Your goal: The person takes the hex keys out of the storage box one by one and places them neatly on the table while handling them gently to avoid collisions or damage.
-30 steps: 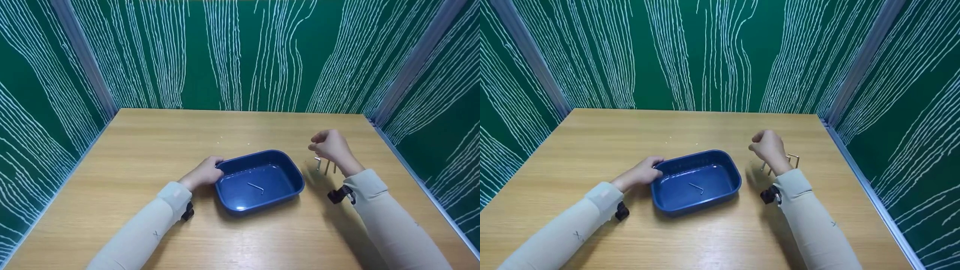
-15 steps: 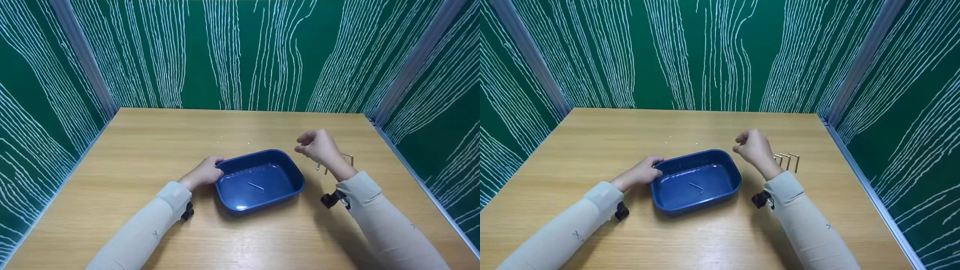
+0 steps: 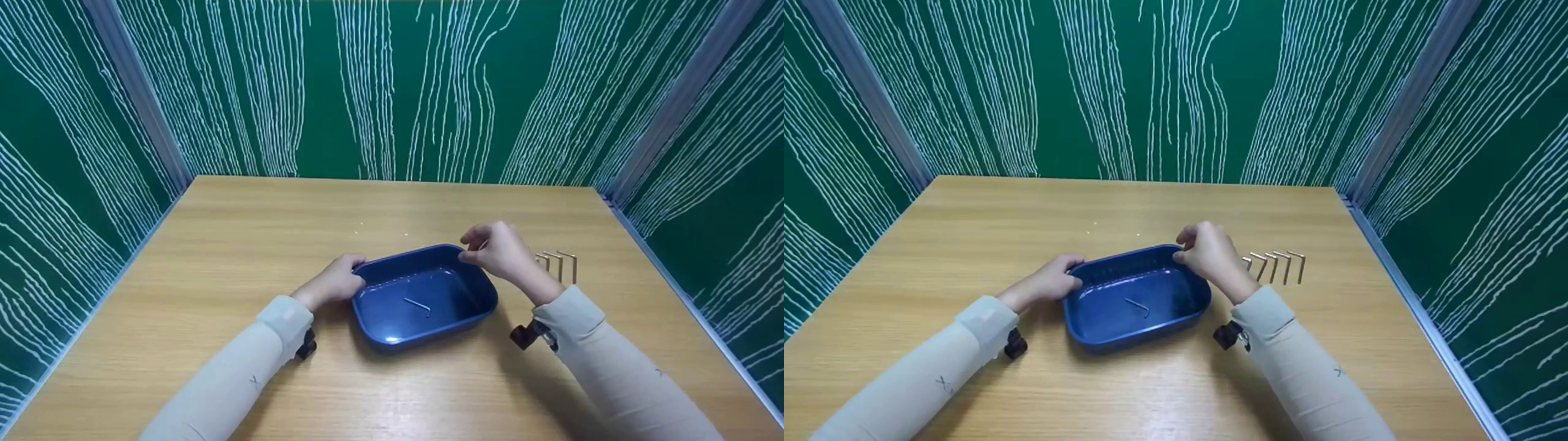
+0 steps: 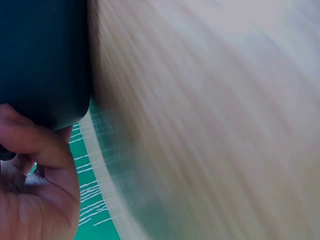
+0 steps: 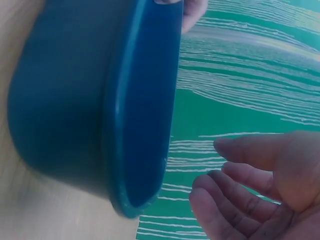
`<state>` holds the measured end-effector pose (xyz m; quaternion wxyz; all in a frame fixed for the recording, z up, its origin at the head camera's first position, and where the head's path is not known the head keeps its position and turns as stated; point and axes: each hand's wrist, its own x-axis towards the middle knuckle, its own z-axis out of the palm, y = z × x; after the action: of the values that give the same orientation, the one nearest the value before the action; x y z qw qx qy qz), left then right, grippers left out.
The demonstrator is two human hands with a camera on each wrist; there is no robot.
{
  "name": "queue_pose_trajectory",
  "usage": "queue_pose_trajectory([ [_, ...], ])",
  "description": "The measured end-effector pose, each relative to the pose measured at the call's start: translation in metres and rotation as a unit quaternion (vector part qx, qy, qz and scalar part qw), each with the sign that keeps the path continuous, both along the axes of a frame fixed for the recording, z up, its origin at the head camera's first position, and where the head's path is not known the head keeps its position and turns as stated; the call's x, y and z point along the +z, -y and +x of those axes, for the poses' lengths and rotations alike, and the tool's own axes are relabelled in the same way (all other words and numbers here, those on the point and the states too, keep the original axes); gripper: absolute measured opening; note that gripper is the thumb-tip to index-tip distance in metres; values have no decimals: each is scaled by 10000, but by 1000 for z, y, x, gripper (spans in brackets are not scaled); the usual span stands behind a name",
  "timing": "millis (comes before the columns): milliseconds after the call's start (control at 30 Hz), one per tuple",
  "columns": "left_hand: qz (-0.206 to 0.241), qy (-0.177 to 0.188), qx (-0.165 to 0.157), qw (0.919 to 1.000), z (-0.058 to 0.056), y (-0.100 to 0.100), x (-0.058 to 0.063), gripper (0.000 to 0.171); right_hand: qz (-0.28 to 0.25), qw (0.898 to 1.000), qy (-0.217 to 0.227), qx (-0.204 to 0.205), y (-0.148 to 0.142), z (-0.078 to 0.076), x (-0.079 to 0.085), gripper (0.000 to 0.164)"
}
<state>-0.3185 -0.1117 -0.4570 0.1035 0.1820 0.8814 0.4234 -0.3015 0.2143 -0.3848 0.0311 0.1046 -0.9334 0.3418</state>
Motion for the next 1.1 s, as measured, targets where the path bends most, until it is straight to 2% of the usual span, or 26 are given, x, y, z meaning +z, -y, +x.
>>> queue_pose_trajectory([
  [200,54,-37,-79,9999,-2,0,-2,15,155,9987,-195,439,10,1,-11,25],
  [433,-34,-17,-45,10000,-2,0,-3,15,254,9970,92,722,20,3,-24,24],
  [633,-72,49,-30,10000,-3,1,-2,11,310,9940,59,1051,28,2,-34,26],
  [933,-125,71,-22,9999,-3,0,0,13,591,9882,95,1408,35,3,-46,24],
  [1100,-118,140,-15,9998,-2,0,1,15,895,9831,26,1600,39,6,-49,21],
])
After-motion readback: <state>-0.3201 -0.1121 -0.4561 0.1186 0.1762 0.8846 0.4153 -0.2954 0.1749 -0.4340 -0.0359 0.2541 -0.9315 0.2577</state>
